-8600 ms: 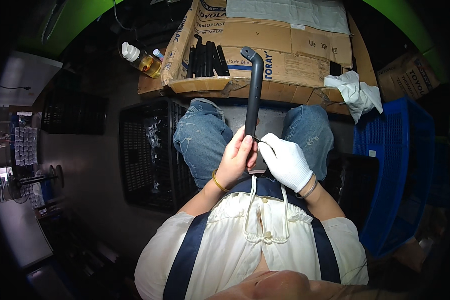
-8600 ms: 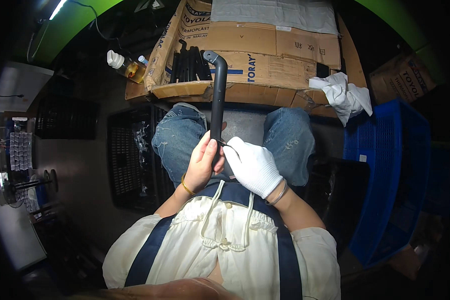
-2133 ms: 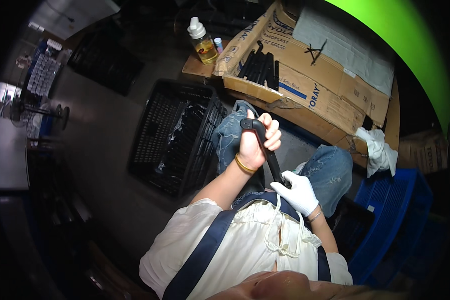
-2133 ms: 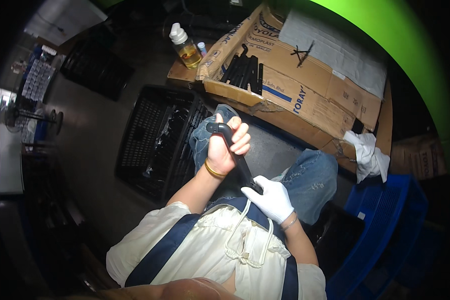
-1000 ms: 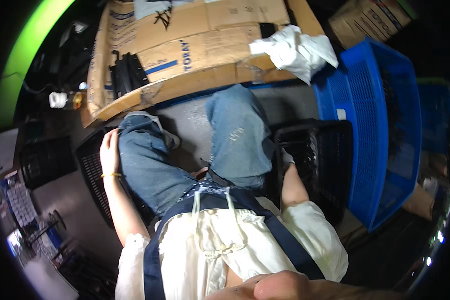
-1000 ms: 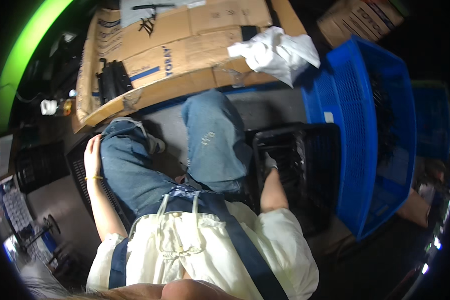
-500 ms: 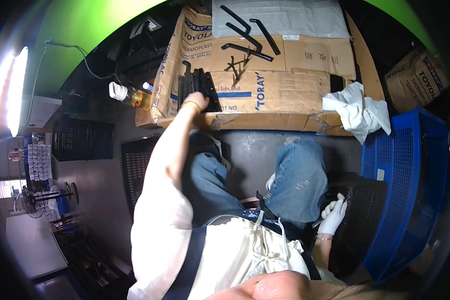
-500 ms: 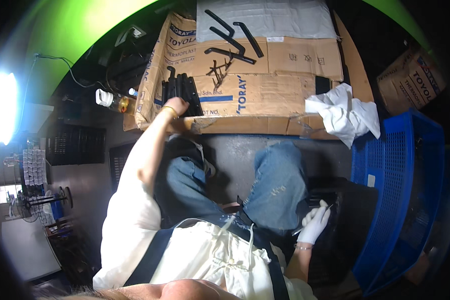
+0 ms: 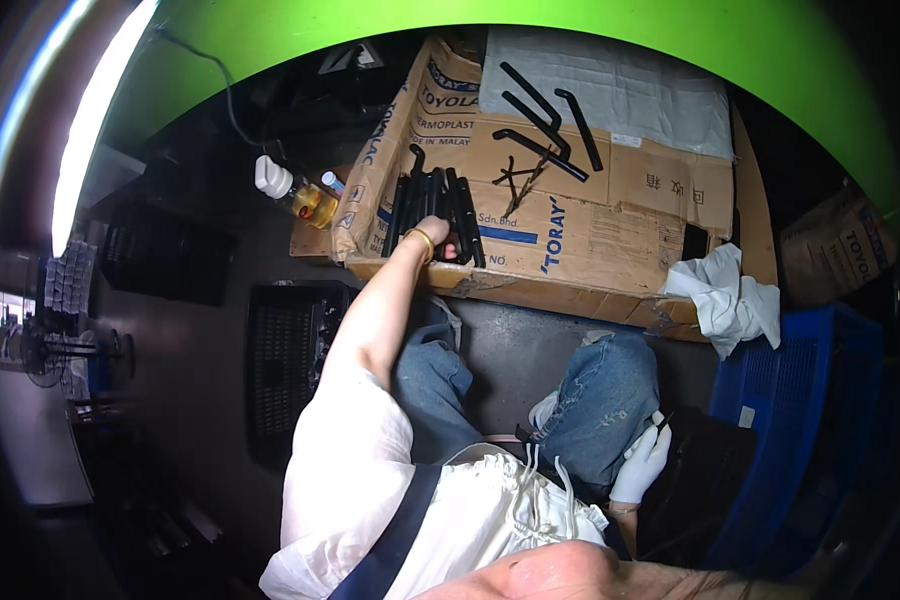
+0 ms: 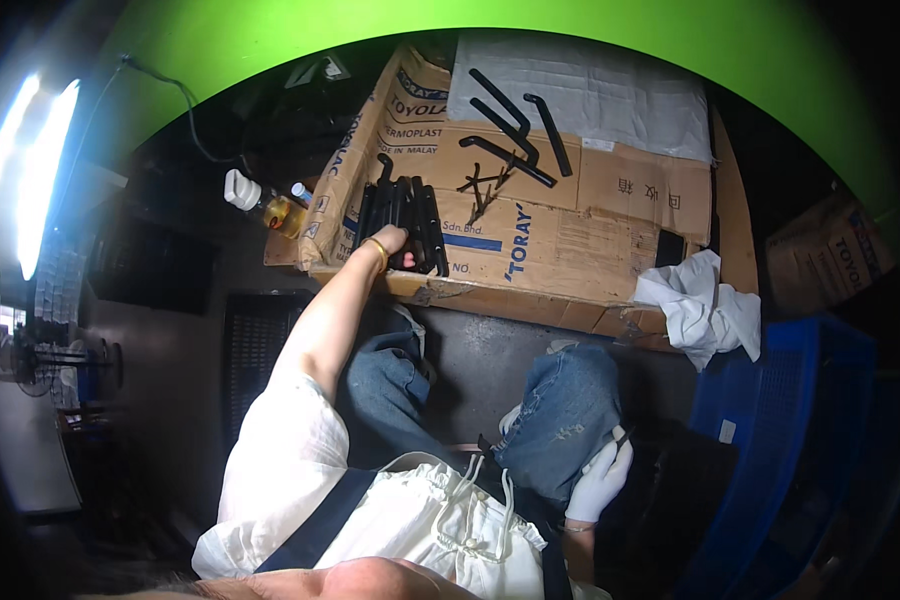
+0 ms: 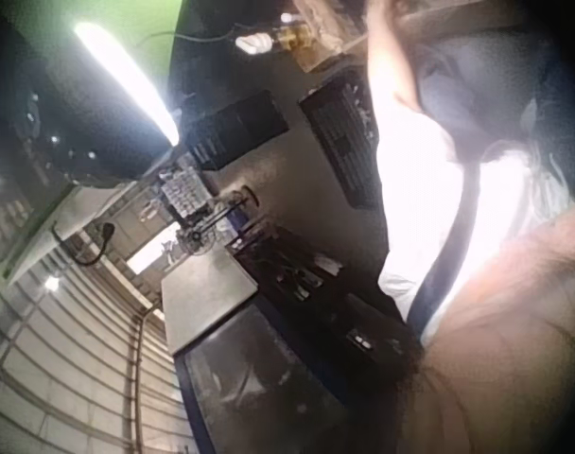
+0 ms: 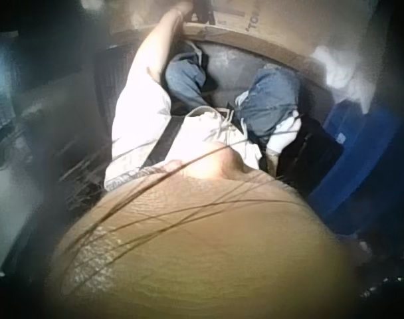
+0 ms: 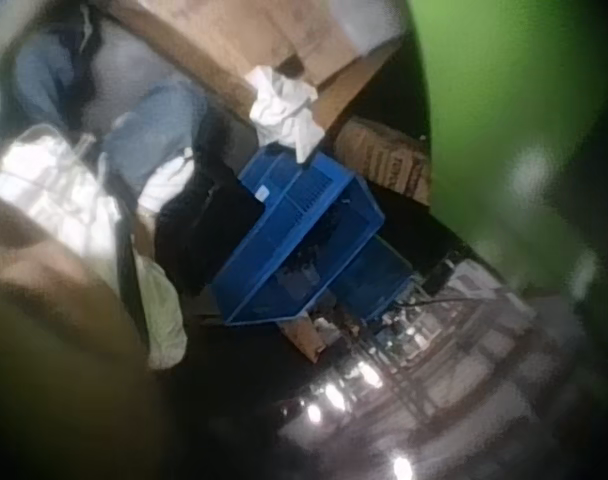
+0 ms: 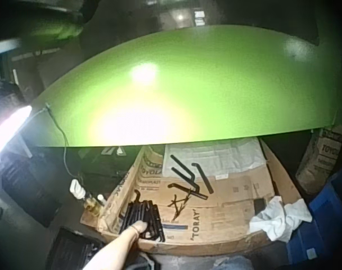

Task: Inspecting black plastic molded components, checking for defects and placing them in a basket.

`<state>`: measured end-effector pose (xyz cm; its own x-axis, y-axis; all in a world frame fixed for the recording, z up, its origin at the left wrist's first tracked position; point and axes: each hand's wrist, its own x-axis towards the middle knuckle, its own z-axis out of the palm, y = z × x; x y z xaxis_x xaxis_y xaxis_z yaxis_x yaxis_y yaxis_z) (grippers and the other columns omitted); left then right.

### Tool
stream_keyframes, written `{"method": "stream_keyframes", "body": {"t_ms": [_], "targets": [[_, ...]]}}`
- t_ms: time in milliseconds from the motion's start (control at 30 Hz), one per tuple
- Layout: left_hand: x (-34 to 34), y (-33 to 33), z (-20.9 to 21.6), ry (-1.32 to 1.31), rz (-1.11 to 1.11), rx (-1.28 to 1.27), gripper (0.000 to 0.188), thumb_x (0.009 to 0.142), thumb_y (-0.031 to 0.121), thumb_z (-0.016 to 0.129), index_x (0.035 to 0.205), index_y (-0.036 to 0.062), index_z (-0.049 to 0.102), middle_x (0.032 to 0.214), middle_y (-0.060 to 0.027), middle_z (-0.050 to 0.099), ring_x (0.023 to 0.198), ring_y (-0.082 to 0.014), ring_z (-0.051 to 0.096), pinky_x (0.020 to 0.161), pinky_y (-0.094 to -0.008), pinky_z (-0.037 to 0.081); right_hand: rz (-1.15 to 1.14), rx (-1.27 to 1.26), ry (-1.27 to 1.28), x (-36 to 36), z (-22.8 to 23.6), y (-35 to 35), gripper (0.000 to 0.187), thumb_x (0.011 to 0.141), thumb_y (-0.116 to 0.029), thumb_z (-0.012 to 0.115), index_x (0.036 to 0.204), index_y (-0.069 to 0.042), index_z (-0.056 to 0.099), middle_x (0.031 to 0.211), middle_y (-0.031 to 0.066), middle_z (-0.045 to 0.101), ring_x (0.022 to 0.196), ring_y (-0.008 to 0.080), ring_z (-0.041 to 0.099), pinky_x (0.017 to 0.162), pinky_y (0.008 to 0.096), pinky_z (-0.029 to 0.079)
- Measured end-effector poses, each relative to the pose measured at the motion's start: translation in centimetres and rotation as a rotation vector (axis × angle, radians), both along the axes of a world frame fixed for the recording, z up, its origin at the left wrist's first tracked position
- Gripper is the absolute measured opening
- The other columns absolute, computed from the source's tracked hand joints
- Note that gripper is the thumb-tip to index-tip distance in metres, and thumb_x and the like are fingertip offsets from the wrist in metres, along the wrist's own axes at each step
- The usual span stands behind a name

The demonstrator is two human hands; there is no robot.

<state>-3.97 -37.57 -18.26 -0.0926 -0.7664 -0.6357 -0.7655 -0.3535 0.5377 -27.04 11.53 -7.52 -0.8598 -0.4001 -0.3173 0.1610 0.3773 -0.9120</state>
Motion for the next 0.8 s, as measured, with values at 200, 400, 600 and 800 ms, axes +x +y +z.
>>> {"method": "stream_keyframes", "body": {"t_ms": [200, 400, 600, 800], "targets": [[4.6, 5.0, 9.3, 0.855, 0.453, 0.489, 0.021, 0.105, 0.026, 0.043, 0.100, 0.0058, 0.050, 0.076, -0.0011, 0.054, 0.054, -0.0082, 0.048, 0.043, -0.0208, 0.045, 0.116, -0.163, 0.096, 0.7, 3.0, -2.2, 0.037, 0.105, -0.015, 0.041, 0.139, -0.005, 0.049, 0.077, -0.0045, 0.046, 0.051, 0.0004, 0.032, 0.045, 0.0180, 0.026], [4.4, 18.0, 17.1, 1.120, 0.171, 0.260, 0.031, 0.105, 0.038, 0.045, 0.117, 0.0110, 0.054, 0.079, 0.0005, 0.057, 0.054, -0.0062, 0.049, 0.042, -0.0193, 0.040, 0.616, -0.249, 0.185, 3.8, 5.1, -8.3, 0.029, 0.099, -0.008, 0.056, 0.126, 0.001, 0.060, 0.108, 0.0075, 0.068, 0.095, 0.0146, 0.064, 0.087, 0.0279, 0.051], [2.0, 30.1, 20.0, 1.094, -0.100, 0.233, 0.028, 0.105, 0.024, 0.045, 0.128, 0.0077, 0.043, 0.084, -0.0021, 0.054, 0.054, -0.0071, 0.047, 0.045, -0.0208, 0.041, 0.803, -0.313, 0.033, 8.1, 8.8, -15.4, 0.030, 0.092, -0.019, 0.071, 0.113, 0.001, 0.065, 0.096, 0.0063, 0.069, 0.086, 0.0108, 0.063, 0.076, 0.0255, 0.050], [3.4, 34.1, 21.5, 1.285, -0.191, 0.180, 0.056, 0.103, 0.014, 0.046, 0.153, 0.0068, 0.021, 0.110, -0.0076, 0.051, 0.071, -0.0116, 0.054, 0.064, -0.0253, 0.050, 0.754, -0.315, -0.192, 7.8, 12.2, -16.6, 0.020, 0.092, -0.023, 0.071, 0.090, -0.004, 0.064, 0.074, -0.0027, 0.059, 0.066, 0.0053, 0.052, 0.061, 0.0235, 0.044]]}}
